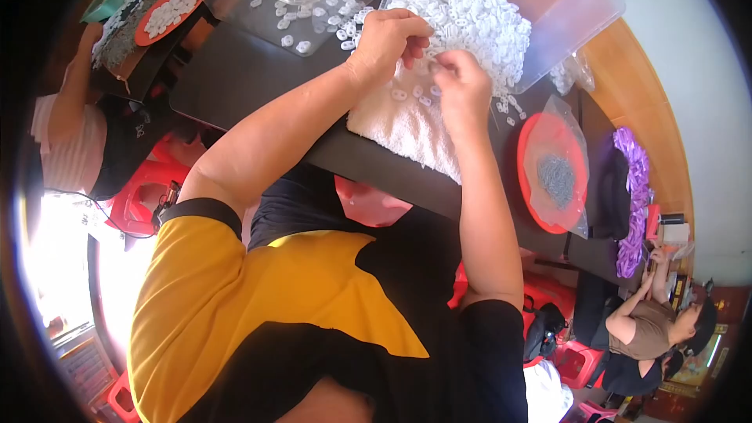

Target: Inspecting small white plastic components for defects at a workbench.

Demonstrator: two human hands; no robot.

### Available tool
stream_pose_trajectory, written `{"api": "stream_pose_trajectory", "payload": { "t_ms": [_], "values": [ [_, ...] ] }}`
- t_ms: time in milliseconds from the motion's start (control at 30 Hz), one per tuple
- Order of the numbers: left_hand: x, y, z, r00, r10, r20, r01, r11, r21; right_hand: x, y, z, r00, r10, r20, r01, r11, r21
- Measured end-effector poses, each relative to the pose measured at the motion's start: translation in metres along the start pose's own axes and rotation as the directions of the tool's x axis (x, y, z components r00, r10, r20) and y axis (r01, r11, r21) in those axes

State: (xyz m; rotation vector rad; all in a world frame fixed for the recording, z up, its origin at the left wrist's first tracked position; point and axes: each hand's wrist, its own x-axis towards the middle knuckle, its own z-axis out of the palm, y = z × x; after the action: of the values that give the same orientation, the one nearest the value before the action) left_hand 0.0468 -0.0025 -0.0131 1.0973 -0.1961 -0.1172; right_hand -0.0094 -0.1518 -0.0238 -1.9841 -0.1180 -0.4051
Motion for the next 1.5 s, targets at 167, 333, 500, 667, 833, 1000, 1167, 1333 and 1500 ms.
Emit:
{"api": "stream_pose_trajectory", "payload": {
  "t_ms": [167, 333, 500, 667, 833, 1000, 1167, 1333, 1500],
  "values": [
    [-0.015, 0.012, 0.011, 1.0, 0.022, 0.016, -0.023, 0.999, 0.043, 0.005, -0.04, -0.031, 0.958, 0.283, 0.036, -0.264, 0.834, 0.485],
    [-0.027, 0.013, 0.019, 0.997, 0.036, 0.073, -0.046, 0.988, 0.148, 0.008, -0.042, -0.036, 0.962, 0.274, -0.012, -0.232, 0.836, 0.497],
    [-0.028, 0.012, 0.019, 0.997, 0.007, 0.074, -0.023, 0.976, 0.218, 0.006, -0.04, -0.032, 0.962, 0.273, -0.032, -0.217, 0.825, 0.521],
    [-0.028, 0.011, 0.019, 0.997, -0.013, 0.075, -0.007, 0.967, 0.254, 0.005, -0.036, -0.027, 0.967, 0.253, -0.034, -0.203, 0.84, 0.503],
    [-0.028, 0.012, 0.019, 0.998, -0.02, 0.066, 0.001, 0.964, 0.266, 0.003, -0.036, -0.024, 0.976, 0.212, -0.052, -0.157, 0.849, 0.505],
    [-0.031, 0.015, 0.02, 0.996, -0.061, 0.072, 0.039, 0.958, 0.283, 0.001, -0.035, -0.021, 0.974, 0.224, -0.022, -0.186, 0.854, 0.486],
    [-0.028, 0.015, 0.02, 0.991, -0.07, 0.115, 0.034, 0.958, 0.284, 0.004, -0.031, -0.026, 0.971, 0.238, -0.008, -0.202, 0.841, 0.502],
    [-0.026, 0.017, 0.019, 0.97, -0.1, 0.22, 0.047, 0.972, 0.232, 0.008, -0.022, -0.039, 0.977, 0.213, 0.025, -0.187, 0.789, 0.586],
    [-0.027, 0.017, 0.022, 0.942, -0.071, 0.327, 0.021, 0.988, 0.155, 0.008, -0.025, -0.05, 0.977, 0.179, 0.114, -0.211, 0.759, 0.616]
  ]
}}
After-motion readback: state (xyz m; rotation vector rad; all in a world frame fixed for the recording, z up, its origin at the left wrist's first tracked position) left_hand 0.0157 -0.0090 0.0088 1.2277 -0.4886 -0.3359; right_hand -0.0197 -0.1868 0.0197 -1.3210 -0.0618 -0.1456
